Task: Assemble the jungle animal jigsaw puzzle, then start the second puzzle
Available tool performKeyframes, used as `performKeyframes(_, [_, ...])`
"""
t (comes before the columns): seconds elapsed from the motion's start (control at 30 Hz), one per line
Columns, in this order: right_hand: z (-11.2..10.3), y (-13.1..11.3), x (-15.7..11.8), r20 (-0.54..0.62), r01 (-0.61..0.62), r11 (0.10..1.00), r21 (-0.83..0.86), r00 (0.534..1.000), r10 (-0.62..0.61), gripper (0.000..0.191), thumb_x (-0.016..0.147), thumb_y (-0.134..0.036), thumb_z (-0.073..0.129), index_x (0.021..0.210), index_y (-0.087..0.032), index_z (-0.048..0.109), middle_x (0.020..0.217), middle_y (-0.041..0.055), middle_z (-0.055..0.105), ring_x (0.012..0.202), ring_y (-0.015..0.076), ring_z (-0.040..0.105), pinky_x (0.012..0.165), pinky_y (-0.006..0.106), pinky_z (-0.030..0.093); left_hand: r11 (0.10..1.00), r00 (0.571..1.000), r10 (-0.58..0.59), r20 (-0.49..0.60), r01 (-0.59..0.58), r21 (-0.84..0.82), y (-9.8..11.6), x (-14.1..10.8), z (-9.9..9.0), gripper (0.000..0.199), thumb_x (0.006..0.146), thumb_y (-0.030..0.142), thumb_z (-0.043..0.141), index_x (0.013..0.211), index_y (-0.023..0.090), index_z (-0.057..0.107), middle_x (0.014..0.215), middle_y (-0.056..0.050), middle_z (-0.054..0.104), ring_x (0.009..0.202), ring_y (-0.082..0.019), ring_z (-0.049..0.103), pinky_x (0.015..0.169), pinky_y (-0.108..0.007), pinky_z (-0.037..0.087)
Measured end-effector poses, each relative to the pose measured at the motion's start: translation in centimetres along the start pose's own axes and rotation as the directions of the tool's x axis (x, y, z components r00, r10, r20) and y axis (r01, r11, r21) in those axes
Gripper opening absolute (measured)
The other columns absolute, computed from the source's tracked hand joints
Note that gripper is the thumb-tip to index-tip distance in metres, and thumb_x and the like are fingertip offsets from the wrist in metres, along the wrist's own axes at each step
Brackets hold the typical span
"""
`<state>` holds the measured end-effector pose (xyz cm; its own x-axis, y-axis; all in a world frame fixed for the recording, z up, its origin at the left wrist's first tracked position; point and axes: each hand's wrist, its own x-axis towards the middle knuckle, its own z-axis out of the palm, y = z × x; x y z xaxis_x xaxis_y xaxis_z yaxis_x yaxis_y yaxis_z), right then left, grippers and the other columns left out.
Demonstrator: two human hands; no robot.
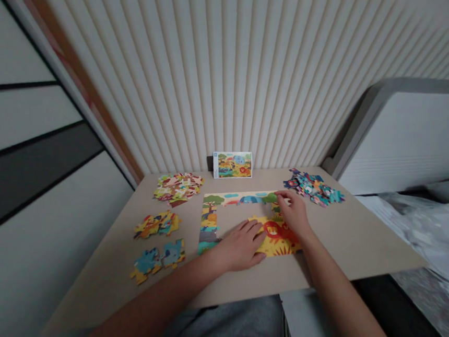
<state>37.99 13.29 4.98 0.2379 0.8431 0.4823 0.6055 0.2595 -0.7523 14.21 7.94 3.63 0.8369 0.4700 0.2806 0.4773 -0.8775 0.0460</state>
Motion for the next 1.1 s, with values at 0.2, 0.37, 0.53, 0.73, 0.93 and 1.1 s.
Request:
performKeyframes(0.2, [-0.3,0.9,0.5,-0.027,-0.01,1.0,-0.014,1.0,0.009,0.036,0.09,-0.047,0.056,0.099,-0.018,0.077,0.102,0.0123,0.077,0.093,0.0273,0.069,0.077,0.037,0.05,0.992,0.996,-0.078,-0.035,0.081,0.092,2.3,-1.2,-1.1,0.049,0.101,0.046,0.059,0.139,0.014,0.054,0.142,-0.016,0.06,0.139,-0.028,0.049,0.12,-0.044,0.032])
performKeyframes(0.37, [-0.4,1.6,0.7,-0.024,-0.007,0.999,-0.036,1.0,0.006,0.041,0.089,-0.05,0.055,0.1,-0.018,0.078,0.103,0.0133,0.077,0.094,0.0283,0.069,0.075,0.037,0.049,0.99,0.99,-0.137,0.038,0.137,-0.007,5.9,-6.0,-4.3,0.029,0.103,0.034,0.056,0.125,0.017,0.062,0.12,-0.01,0.069,0.12,-0.025,0.061,0.113,-0.041,0.042])
performKeyframes(0.53, [-0.4,1.4,0.5,0.003,0.013,0.999,-0.04,1.0,-0.013,0.041,0.089,-0.05,0.055,0.1,-0.018,0.077,0.103,0.0128,0.078,0.094,0.028,0.069,0.074,0.036,0.05,0.945,0.958,-0.288,0.002,0.285,-0.158,7.9,-10.7,-4.2,0.048,0.101,0.041,0.058,0.145,0.022,0.053,0.152,-0.008,0.056,0.141,-0.025,0.049,0.121,-0.04,0.039])
performKeyframes(0.73, [-0.3,2.2,0.7,0.004,0.015,0.996,-0.092,1.0,-0.014,0.041,0.088,-0.05,0.055,0.101,-0.019,0.078,0.1,0.0119,0.078,0.091,0.0279,0.069,0.075,0.037,0.05,0.924,0.921,-0.371,-0.12,0.352,-0.151,8.1,-12.6,-3.0,0.047,0.103,0.039,0.055,0.148,0.026,0.052,0.153,-0.005,0.057,0.145,-0.021,0.047,0.126,-0.042,0.037])
performKeyframes(0.93, [-0.2,2.9,0.9,0.035,0.033,0.99,-0.136,0.999,-0.028,0.041,0.088,-0.051,0.055,0.102,-0.02,0.079,0.101,0.0111,0.078,0.092,0.029,0.07,0.075,0.038,0.05,0.732,0.692,-0.637,-0.341,0.681,0.013,1.7,-20.1,-3.2,0.041,0.102,0.018,0.042,0.137,0.021,0.063,0.138,-0.013,0.066,0.136,-0.029,0.056,0.114,-0.055,0.048])
performKeyframes(1.1, [-0.2,3.1,0.8,0.044,0.035,0.989,-0.142,0.999,-0.029,0.04,0.088,-0.05,0.056,0.102,-0.021,0.078,0.102,0.0106,0.078,0.094,0.0291,0.07,0.076,0.038,0.05,0.562,0.517,-0.801,-0.301,0.823,-0.079,-3.5,-26.4,-3.9,0.053,0.094,0.05,0.064,0.139,0.021,0.062,0.141,-0.014,0.064,0.13,-0.034,0.061,0.113,-0.054,0.048])
